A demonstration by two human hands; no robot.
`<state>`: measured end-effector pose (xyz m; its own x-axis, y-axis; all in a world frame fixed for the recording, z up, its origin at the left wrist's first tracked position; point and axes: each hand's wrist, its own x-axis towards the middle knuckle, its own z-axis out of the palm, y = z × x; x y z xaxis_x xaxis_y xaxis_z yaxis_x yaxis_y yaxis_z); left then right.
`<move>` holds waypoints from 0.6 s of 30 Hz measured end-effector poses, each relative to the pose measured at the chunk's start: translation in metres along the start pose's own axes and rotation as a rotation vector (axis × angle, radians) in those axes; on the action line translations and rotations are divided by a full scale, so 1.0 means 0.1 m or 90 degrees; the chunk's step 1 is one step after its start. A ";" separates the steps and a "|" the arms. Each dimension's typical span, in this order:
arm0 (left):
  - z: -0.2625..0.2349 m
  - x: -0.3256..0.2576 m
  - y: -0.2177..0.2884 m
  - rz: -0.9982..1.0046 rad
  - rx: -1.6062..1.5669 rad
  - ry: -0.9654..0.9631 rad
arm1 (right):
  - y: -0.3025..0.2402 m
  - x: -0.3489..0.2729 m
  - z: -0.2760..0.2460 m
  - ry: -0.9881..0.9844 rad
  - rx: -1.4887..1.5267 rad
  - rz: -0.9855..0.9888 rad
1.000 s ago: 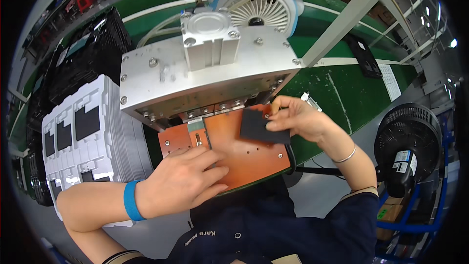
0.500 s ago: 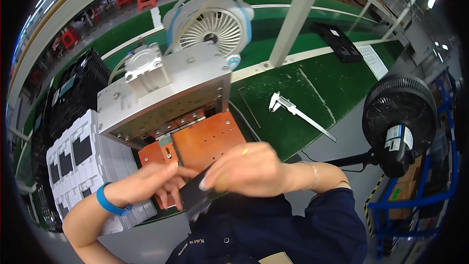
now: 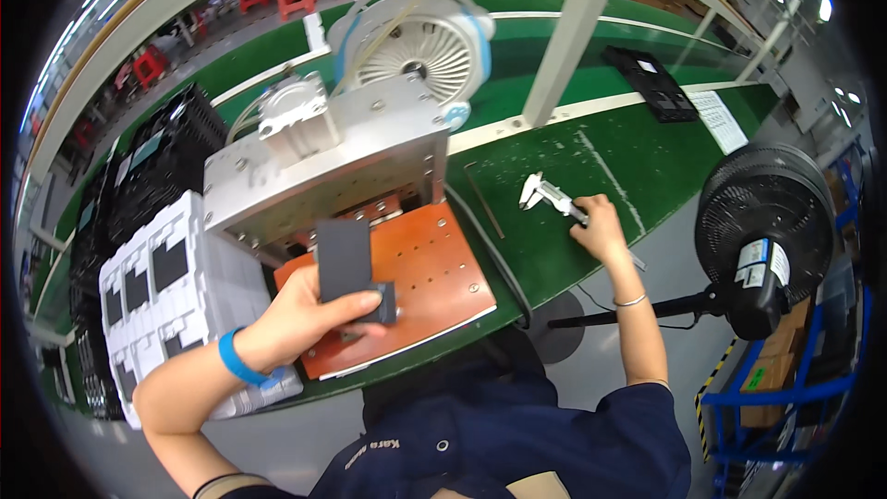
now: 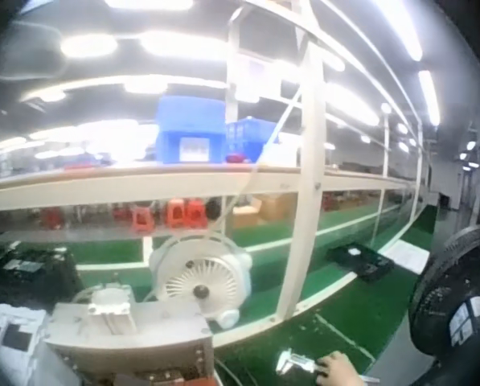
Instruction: The person places small black rectangular components into a white plastic tray, then positions them under a press machine to secure them. They repeatedly pick up components, place them in the tray, and use a caliper to measure them. The person also hands a stack of trays to a coworker across the table.
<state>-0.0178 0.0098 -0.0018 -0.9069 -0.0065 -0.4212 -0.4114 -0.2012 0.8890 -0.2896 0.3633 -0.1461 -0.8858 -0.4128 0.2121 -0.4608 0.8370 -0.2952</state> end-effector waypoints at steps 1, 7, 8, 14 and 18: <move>0.00 0.01 0.00 0.009 -0.010 0.007 | 0.02 0.03 0.01 -0.019 -0.010 0.012; 0.01 0.01 0.00 0.050 -0.036 0.079 | 0.23 0.16 0.00 0.007 0.119 0.020; 0.02 0.01 0.02 0.035 -0.040 0.078 | 0.26 0.12 -0.03 0.000 0.193 0.030; -0.03 0.04 -0.03 0.016 -0.052 0.074 | -0.51 -0.29 -0.50 0.067 0.604 0.021; -0.01 0.01 -0.03 0.019 -0.035 0.039 | -1.32 -0.43 -0.71 0.074 0.645 -0.125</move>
<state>-0.0173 0.0091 -0.0053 -0.9109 -0.0736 -0.4059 -0.3765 -0.2538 0.8910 -0.1872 0.2963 -0.0500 -0.8038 -0.4267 0.4144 -0.4753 0.0418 -0.8788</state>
